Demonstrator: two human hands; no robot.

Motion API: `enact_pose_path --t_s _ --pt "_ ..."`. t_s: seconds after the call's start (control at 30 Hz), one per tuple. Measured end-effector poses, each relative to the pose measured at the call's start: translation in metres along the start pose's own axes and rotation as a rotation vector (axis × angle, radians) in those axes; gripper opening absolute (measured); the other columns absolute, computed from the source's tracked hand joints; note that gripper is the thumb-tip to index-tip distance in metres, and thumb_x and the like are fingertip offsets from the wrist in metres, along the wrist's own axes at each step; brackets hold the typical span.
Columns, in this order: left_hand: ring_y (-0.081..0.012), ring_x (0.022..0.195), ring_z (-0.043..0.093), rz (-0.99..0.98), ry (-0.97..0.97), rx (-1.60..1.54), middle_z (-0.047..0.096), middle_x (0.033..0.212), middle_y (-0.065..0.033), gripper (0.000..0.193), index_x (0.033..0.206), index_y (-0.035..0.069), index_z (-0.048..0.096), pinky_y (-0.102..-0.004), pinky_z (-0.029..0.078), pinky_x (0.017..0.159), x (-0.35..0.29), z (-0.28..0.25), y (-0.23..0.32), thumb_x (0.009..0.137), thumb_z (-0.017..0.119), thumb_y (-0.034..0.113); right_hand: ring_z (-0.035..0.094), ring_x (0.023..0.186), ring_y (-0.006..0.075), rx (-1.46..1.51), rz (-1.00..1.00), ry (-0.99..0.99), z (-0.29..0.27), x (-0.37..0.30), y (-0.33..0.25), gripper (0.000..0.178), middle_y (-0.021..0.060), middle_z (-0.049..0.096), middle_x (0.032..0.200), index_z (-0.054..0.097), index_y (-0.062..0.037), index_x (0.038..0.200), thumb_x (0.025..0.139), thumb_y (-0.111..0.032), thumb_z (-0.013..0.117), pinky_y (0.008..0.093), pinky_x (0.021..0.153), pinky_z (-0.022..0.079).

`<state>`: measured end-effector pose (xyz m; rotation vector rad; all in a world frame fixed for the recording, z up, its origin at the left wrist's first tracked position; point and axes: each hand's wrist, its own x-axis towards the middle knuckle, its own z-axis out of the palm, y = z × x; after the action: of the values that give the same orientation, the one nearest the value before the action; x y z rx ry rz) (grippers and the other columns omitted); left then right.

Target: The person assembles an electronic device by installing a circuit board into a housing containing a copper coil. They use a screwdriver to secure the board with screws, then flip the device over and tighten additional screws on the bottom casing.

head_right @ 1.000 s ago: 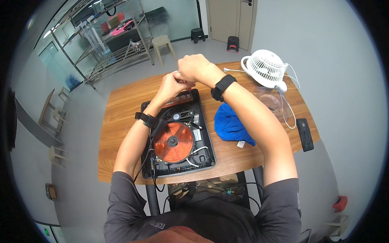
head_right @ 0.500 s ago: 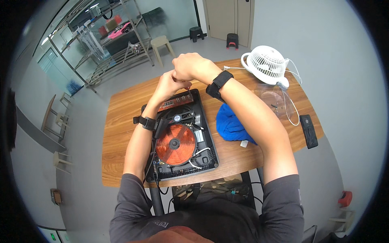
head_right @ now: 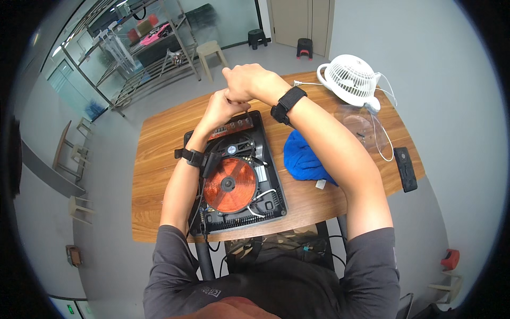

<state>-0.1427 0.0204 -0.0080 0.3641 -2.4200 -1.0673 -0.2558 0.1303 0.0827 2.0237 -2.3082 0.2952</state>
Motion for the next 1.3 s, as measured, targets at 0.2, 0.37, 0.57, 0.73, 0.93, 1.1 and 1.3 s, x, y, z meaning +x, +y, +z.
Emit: enact_pose_path --t_s 0.2,0.37,0.57,0.73,0.93,1.1,1.3 --pt "-0.0095 0.070 0.061 0.031 0.037 -0.043 0.069 0.076 -0.0035 0.023 0.081 0.000 0.066 -0.0303 0.050 0.065 0.002 0.008 -0.011 0.077 0.083 0.016 0.070 0.087 0.0421 -0.035 -0.001 -0.009 0.000 0.005 -0.005 0.040 0.0251 0.072 0.087 0.069 0.0045 0.095 0.091 -0.034 0.058 0.0487 0.080 0.057" --pt "-0.0110 0.069 0.062 -0.020 0.131 0.070 0.069 0.072 -0.0055 0.030 0.079 -0.002 0.066 -0.0314 0.050 0.065 -0.003 0.012 0.006 0.075 0.086 0.021 0.070 0.084 0.0419 -0.043 0.015 0.033 -0.002 0.000 -0.006 0.043 0.0251 0.071 0.085 0.071 0.0047 0.087 0.090 -0.037 0.059 0.0482 0.079 0.057" --pt "-0.0128 0.068 0.063 0.040 0.109 0.088 0.073 0.077 -0.0088 0.030 0.086 -0.002 0.070 -0.0340 0.052 0.066 -0.005 0.010 0.008 0.074 0.086 0.020 0.067 0.084 0.0475 0.036 -0.009 0.096 0.007 -0.007 -0.003 0.040 0.0285 0.069 0.085 0.053 0.0038 0.111 0.088 -0.029 0.055 0.0548 0.079 0.055" --pt "-0.0147 0.070 0.065 -0.011 0.075 0.081 0.073 0.078 -0.0100 0.030 0.088 -0.001 0.070 -0.0346 0.053 0.068 -0.006 0.008 0.007 0.073 0.086 0.019 0.068 0.087 0.0469 0.048 -0.030 0.062 0.006 -0.008 0.000 0.037 0.0285 0.070 0.087 0.056 0.0042 0.108 0.088 -0.027 0.055 0.0543 0.080 0.055" --pt "-0.0129 0.069 0.064 -0.021 0.076 0.087 0.071 0.074 -0.0083 0.033 0.087 -0.003 0.068 -0.0321 0.050 0.064 -0.008 0.011 0.006 0.072 0.087 0.019 0.069 0.088 0.0449 0.028 -0.028 0.033 0.005 -0.007 0.003 0.041 0.0271 0.071 0.089 0.061 0.0046 0.102 0.092 -0.035 0.059 0.0514 0.081 0.056" --pt "-0.0139 0.068 0.063 -0.043 0.063 0.092 0.070 0.074 -0.0080 0.033 0.084 -0.004 0.066 -0.0327 0.051 0.066 -0.009 0.011 0.007 0.072 0.087 0.019 0.070 0.088 0.0442 0.002 -0.001 0.007 0.001 -0.007 0.002 0.046 0.0264 0.071 0.091 0.063 0.0047 0.100 0.092 -0.040 0.061 0.0500 0.080 0.056" --pt "-0.0120 0.066 0.059 -0.022 0.073 0.069 0.067 0.070 -0.0059 0.030 0.083 -0.003 0.066 -0.0326 0.050 0.065 -0.008 0.011 0.003 0.074 0.085 0.018 0.070 0.089 0.0442 0.042 0.002 0.076 0.008 -0.009 0.003 0.043 0.0271 0.071 0.093 0.063 0.0042 0.101 0.090 -0.037 0.061 0.0497 0.080 0.057"
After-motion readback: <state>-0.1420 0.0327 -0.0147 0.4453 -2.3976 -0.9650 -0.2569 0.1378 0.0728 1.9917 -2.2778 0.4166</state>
